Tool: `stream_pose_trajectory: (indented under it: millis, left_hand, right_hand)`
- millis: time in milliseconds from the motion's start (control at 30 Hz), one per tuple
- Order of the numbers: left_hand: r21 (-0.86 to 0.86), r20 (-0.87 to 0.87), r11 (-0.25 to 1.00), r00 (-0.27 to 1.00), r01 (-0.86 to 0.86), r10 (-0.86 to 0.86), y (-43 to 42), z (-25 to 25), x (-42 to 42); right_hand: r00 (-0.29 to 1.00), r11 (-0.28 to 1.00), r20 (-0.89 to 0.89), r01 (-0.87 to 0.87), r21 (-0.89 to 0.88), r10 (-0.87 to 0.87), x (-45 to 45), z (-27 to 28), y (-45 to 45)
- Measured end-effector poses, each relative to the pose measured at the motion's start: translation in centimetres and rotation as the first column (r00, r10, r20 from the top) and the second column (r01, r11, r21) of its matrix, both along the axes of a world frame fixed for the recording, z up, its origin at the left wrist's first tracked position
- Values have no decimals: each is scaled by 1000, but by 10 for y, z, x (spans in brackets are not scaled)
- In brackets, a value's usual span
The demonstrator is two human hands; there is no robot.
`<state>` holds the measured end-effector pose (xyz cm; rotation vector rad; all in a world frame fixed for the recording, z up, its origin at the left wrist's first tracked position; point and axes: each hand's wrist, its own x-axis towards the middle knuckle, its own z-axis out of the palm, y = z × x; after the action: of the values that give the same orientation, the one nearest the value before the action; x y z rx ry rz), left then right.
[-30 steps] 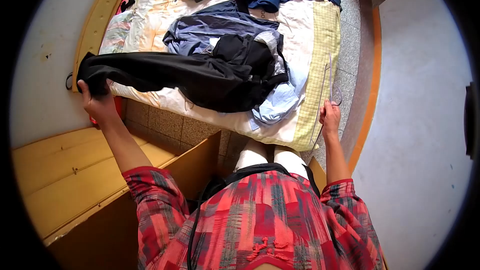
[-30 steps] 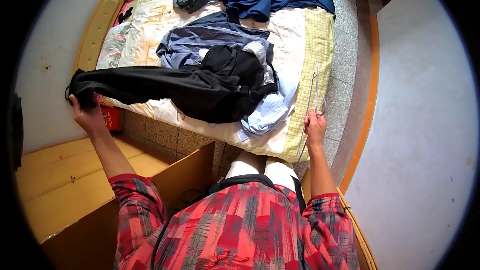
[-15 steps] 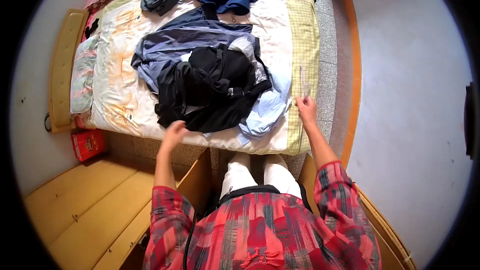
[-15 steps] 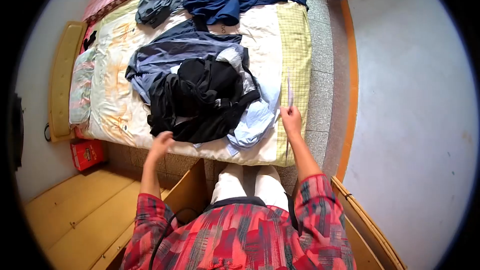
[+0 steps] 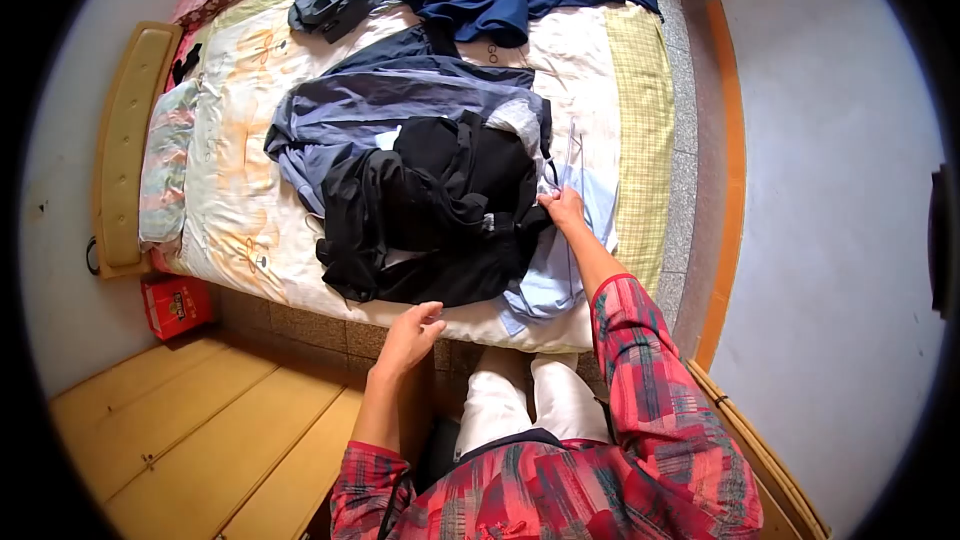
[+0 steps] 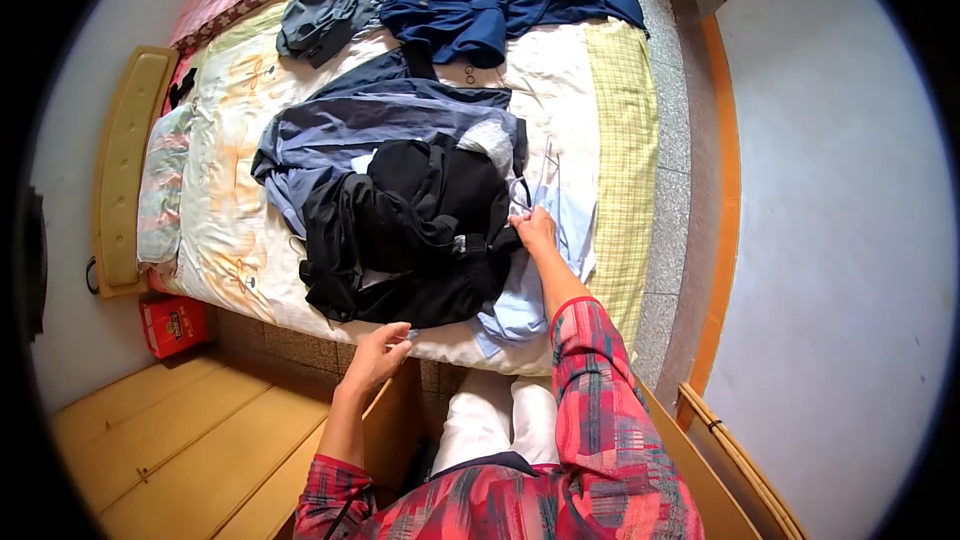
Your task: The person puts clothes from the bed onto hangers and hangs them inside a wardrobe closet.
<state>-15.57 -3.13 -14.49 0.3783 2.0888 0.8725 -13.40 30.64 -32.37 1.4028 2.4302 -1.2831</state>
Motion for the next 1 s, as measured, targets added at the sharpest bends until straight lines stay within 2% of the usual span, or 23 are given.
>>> stream_pose_trajectory:
  millis: [33,67,100,167,200,233,267,300,333,367,433,500,567,633,700,767,800,833,867,900,933,967,1000]
  left_hand:
    - [2,0,1000,1000,-7,7,-6,0,4]
    - [-31,11,1000,1000,-1,2,-13,2,8]
    - [-61,20,998,1000,4,-2,-17,7,10]
    - [-53,19,998,1000,-22,23,-25,15,12]
    - [-35,53,998,997,-52,54,-23,26,9]
    - [-20,88,996,992,-84,85,-22,34,8]
    - [47,3,994,995,-95,95,-21,39,8]
    - [63,-9,992,994,-110,111,-18,43,5]
    - [121,-63,987,992,-101,109,-11,55,2]
    - [177,-120,980,986,-89,111,1,73,0]
    - [278,-195,958,973,-69,126,37,126,-3]
    - [367,-584,926,796,87,156,71,164,-5]
    - [485,-729,855,624,183,280,103,202,-12]
    - [440,-851,877,402,193,338,125,257,-19]
    - [372,-921,867,251,331,300,137,303,-26]
    - [328,-855,879,504,347,120,140,323,-26]
    - [417,-839,786,526,456,140,144,336,-25]
    - [406,-847,786,514,466,133,141,347,-18]
    - [417,-699,835,713,358,43,135,356,-13]
    - [393,-495,885,868,249,-24,128,362,-9]
    - [330,-649,871,758,363,-69,125,365,-4]
    - [325,-658,871,750,369,-73,119,366,0]
    - [230,-631,896,759,380,-159,111,366,3]
  right_hand:
    - [1000,1000,-4,-28,-3,28,0,3,-2]
    - [1000,990,-1,12,142,-12,-3,7,-5]
    - [1000,989,-4,3,147,-2,-3,22,-4]
    - [961,999,-276,26,32,-16,3,68,7]
    - [898,995,-437,-2,-103,-44,5,88,15]
    - [848,920,-504,-55,-388,-162,4,142,17]
    - [833,869,-537,-159,-469,-137,7,194,22]
    - [773,856,-622,-231,-462,-128,6,233,20]
    - [708,887,-704,-286,-362,-59,5,263,22]
    - [665,892,-743,-292,-346,-71,3,294,20]
    - [540,809,-828,-413,-418,-153,-3,361,15]
    - [460,739,-862,-502,-450,-213,-7,432,6]
    - [368,695,-904,-592,-408,-217,-12,491,-1]
    - [216,782,-974,-594,-190,-73,-10,544,-5]
    - [103,772,-993,-634,-29,48,-4,593,-2]
    - [-36,594,-992,-798,99,117,-3,640,-2]
    - [-7,696,-983,-705,135,184,-1,658,0]
    - [32,782,-969,-597,177,244,2,671,2]
    - [21,786,-971,-592,181,239,2,676,10]
    - [43,835,-867,-299,463,496,-5,674,26]
    - [152,712,-705,13,702,692,-5,674,38]
    - [146,714,-709,23,700,690,-3,670,49]
    - [59,741,-744,-171,649,665,0,663,57]
